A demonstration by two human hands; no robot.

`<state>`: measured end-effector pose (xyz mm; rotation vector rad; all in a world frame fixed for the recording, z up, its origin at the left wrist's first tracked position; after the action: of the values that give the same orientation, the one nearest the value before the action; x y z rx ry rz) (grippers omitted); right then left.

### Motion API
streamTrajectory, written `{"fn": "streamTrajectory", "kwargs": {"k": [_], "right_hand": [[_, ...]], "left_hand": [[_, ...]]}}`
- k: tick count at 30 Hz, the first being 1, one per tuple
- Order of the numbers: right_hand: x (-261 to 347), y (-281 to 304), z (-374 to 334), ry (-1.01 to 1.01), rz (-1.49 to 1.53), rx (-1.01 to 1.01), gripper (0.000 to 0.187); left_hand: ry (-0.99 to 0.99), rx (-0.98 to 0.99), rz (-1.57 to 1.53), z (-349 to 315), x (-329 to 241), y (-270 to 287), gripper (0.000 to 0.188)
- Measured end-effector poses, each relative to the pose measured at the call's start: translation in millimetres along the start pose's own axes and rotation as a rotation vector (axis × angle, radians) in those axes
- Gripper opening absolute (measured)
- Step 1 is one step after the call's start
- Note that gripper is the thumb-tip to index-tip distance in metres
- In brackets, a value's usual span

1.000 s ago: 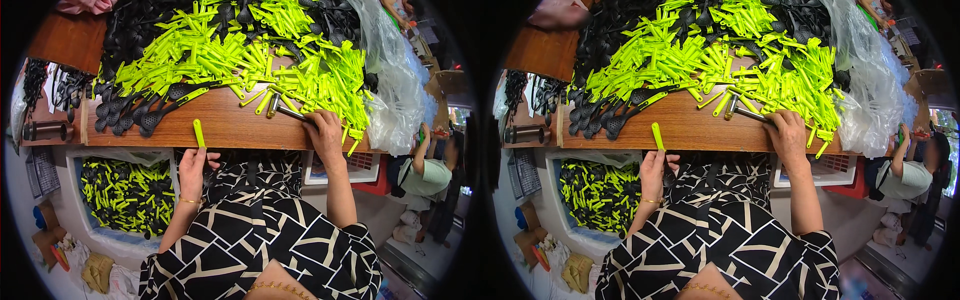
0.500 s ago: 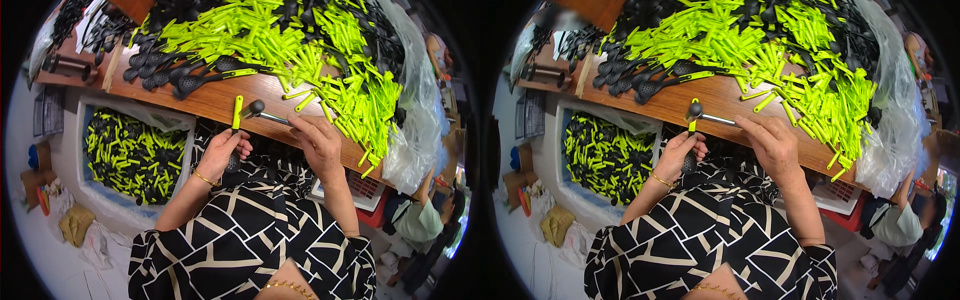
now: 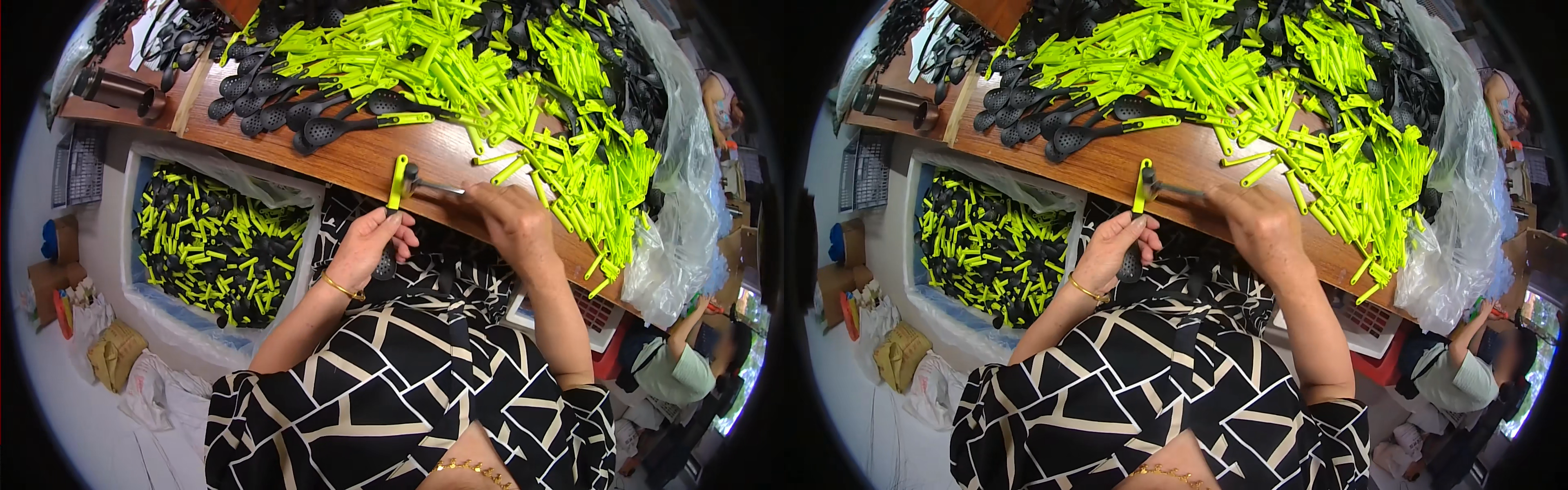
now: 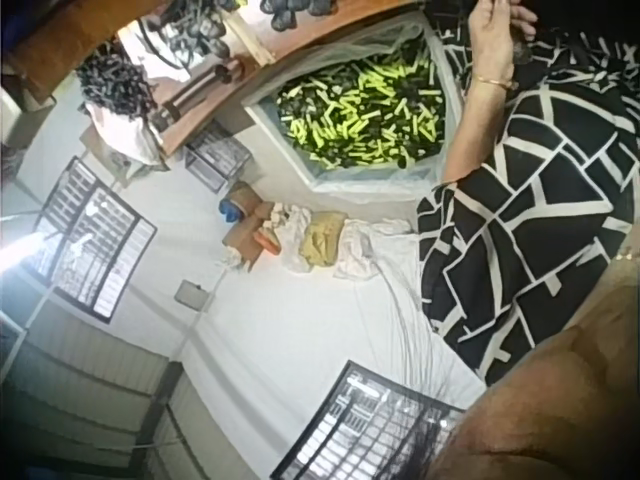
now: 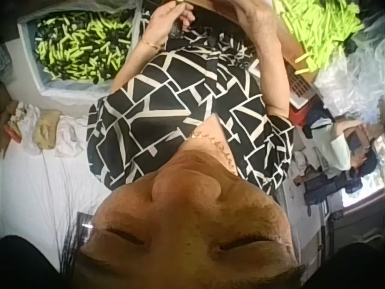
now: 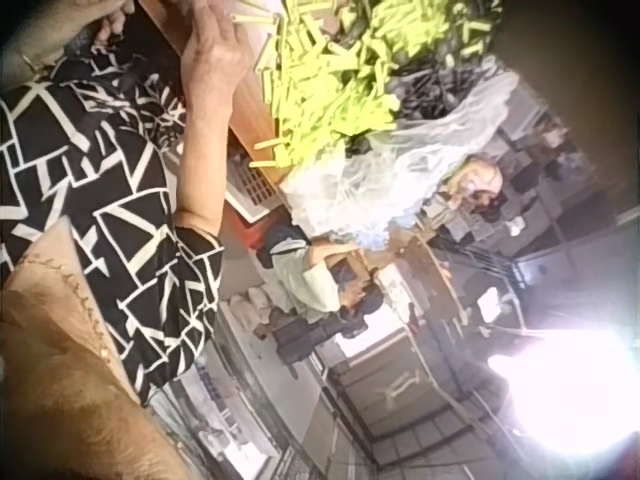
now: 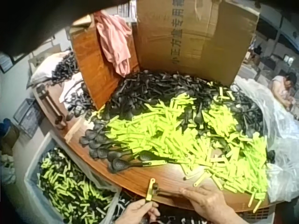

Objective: The person assembles kitchen utensils by inserting neon green plastic handles into black slotted spoon heads. They use a hammer to tap the handles into place and place the finished spoons on the table. The process is repeated continuously with parts from large piles on the workbench.

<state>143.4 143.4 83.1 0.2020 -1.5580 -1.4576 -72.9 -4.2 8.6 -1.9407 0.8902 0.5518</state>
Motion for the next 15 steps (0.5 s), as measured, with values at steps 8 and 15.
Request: {"fn": "streamTrajectory", "kwargs": {"k": [8,15], "right_hand": [[-7.2,2.7,-19.3,-0.167,0.254,-0.038,0.032],[14.6,-7.2,-2.9,0.036,0.026,-0.045,0.036]], "left_hand": [[-0.121,-0.008,0.019,0.3,3.9,21.7,0.028],[-0.173,-0.085,0.292,2.4,-3.2,16.6,0.02]]}}
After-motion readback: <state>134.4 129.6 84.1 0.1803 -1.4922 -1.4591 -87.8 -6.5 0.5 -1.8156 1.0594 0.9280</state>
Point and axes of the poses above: each hand's wrist, its own z-axis towards the middle knuckle, its own y-axis out of the back of the hand, x = y × z, the point moved 1 cm from there along z, towards the middle knuckle, and after that the axes turned 4 degrees about -y, right-handed, at the moved point
